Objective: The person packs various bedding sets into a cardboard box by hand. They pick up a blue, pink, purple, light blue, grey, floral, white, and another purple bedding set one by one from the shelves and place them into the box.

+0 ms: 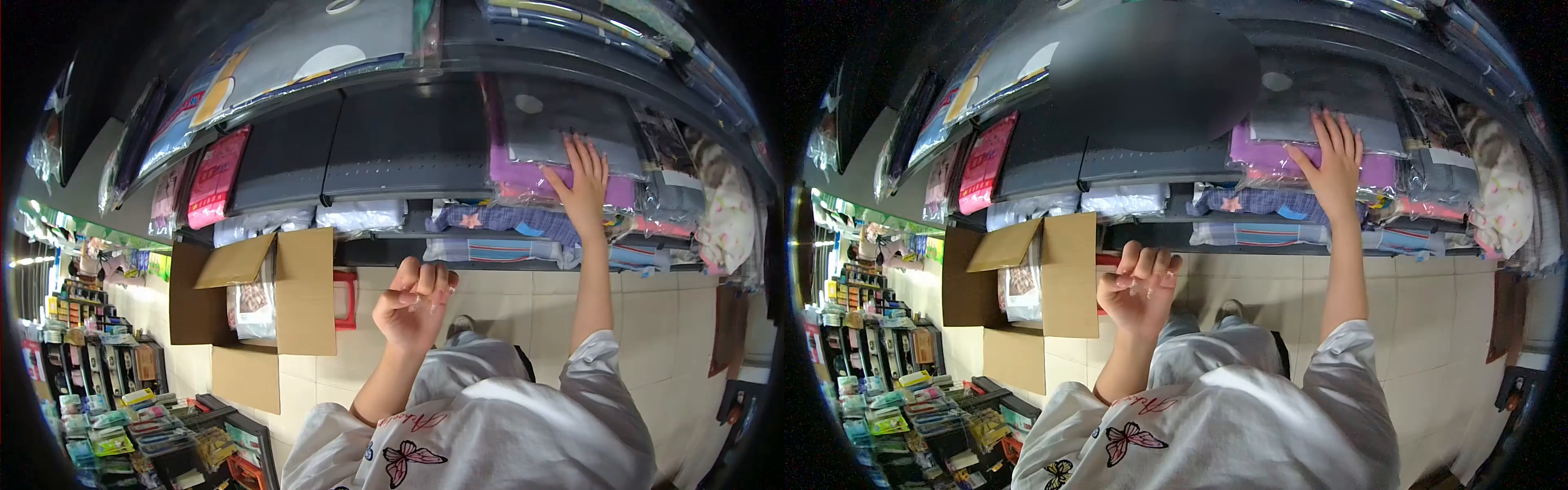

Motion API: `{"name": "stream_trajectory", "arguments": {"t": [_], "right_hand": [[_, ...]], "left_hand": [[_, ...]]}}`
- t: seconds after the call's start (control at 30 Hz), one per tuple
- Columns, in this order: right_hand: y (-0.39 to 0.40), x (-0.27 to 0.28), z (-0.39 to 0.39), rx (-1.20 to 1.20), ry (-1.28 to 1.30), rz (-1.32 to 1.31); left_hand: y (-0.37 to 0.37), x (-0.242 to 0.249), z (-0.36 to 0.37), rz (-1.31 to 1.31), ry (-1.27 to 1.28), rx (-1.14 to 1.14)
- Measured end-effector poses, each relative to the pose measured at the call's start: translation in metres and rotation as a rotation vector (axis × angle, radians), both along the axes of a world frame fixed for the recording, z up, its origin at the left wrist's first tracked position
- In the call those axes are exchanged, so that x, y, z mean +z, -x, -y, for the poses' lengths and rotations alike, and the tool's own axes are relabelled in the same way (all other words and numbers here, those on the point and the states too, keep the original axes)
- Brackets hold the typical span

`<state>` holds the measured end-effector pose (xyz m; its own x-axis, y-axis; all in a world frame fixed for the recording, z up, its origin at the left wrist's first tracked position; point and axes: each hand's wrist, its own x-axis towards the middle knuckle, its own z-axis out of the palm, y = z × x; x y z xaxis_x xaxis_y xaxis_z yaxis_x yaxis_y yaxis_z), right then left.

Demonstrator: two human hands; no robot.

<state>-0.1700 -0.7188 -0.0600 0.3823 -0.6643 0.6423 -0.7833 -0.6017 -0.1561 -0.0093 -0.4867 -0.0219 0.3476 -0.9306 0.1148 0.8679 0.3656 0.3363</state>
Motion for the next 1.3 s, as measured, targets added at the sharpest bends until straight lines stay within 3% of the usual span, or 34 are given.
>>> {"name": "stream_trajectory", "arguments": {"t": [0.23,0.37,0.43,0.5,0.63,0.67,0.7,0.77,0.8,0.87,0.9,0.93,1.0,1.03,1.07,1.1,1.13,1.2,1.23,1.3], "right_hand": [[-0.001,0.002,0.007,-0.073,0.005,0.036],[-0.005,0.005,-0.005,-0.060,0.052,0.073],[-0.003,0.005,-0.029,0.034,0.045,0.009],[-0.004,0.002,-0.066,0.120,-0.008,-0.019],[-0.009,-0.019,-0.147,0.273,-0.055,-0.073],[-0.012,-0.022,-0.163,0.325,-0.059,-0.072],[-0.016,-0.021,-0.175,0.328,-0.058,-0.077],[-0.022,-0.011,-0.193,0.472,-0.319,0.037],[-0.020,-0.003,-0.194,0.472,-0.320,0.033],[-0.013,0.013,-0.190,0.508,-0.360,0.058],[-0.010,0.010,-0.183,0.384,-0.305,0.145],[-0.006,0.006,-0.173,0.264,-0.246,0.228],[-0.003,-0.003,-0.150,-0.046,-0.180,0.285],[0.001,-0.012,-0.140,-0.033,-0.174,0.278],[0.005,-0.022,-0.130,-0.045,-0.428,0.462],[0.006,-0.030,-0.120,-0.056,-0.687,0.639],[0.005,-0.037,-0.113,-0.039,-0.687,0.625],[-0.003,-0.049,-0.102,-0.102,-1.078,0.988],[-0.008,-0.053,-0.100,-0.085,-1.087,0.970],[-0.024,-0.060,-0.099,-0.190,-1.343,0.933]], "left_hand": [[0.011,-0.024,0.001,0.096,-0.362,-0.108],[0.017,-0.042,0.000,0.158,-0.386,-0.219],[0.015,-0.061,-0.001,0.181,-0.258,-0.273],[0.018,-0.062,0.001,0.524,-0.397,-0.261],[0.028,-0.069,0.000,0.677,-0.449,-0.198],[0.027,-0.066,-0.002,0.746,-0.701,-0.260],[0.030,-0.065,-0.003,0.740,-0.700,-0.258],[0.038,-0.063,-0.004,0.494,-0.777,0.128],[0.033,-0.061,-0.008,0.384,-0.909,0.064],[0.024,-0.073,-0.012,0.432,-0.892,0.100],[0.018,-0.083,-0.014,0.481,-0.873,0.140],[0.011,-0.103,-0.022,0.736,-0.734,0.253],[-0.004,-0.079,-0.029,0.675,-0.780,0.176],[-0.010,-0.071,-0.032,0.619,-0.826,0.094],[-0.014,-0.077,-0.034,0.774,-0.762,0.215],[-0.019,-0.081,-0.040,0.758,-0.764,0.231],[-0.025,-0.082,-0.047,0.735,-0.805,0.147],[-0.038,-0.081,-0.060,0.695,-0.851,0.081],[-0.044,-0.079,-0.066,0.731,-0.830,0.061],[-0.057,-0.078,-0.081,0.752,-0.819,0.068]]}}
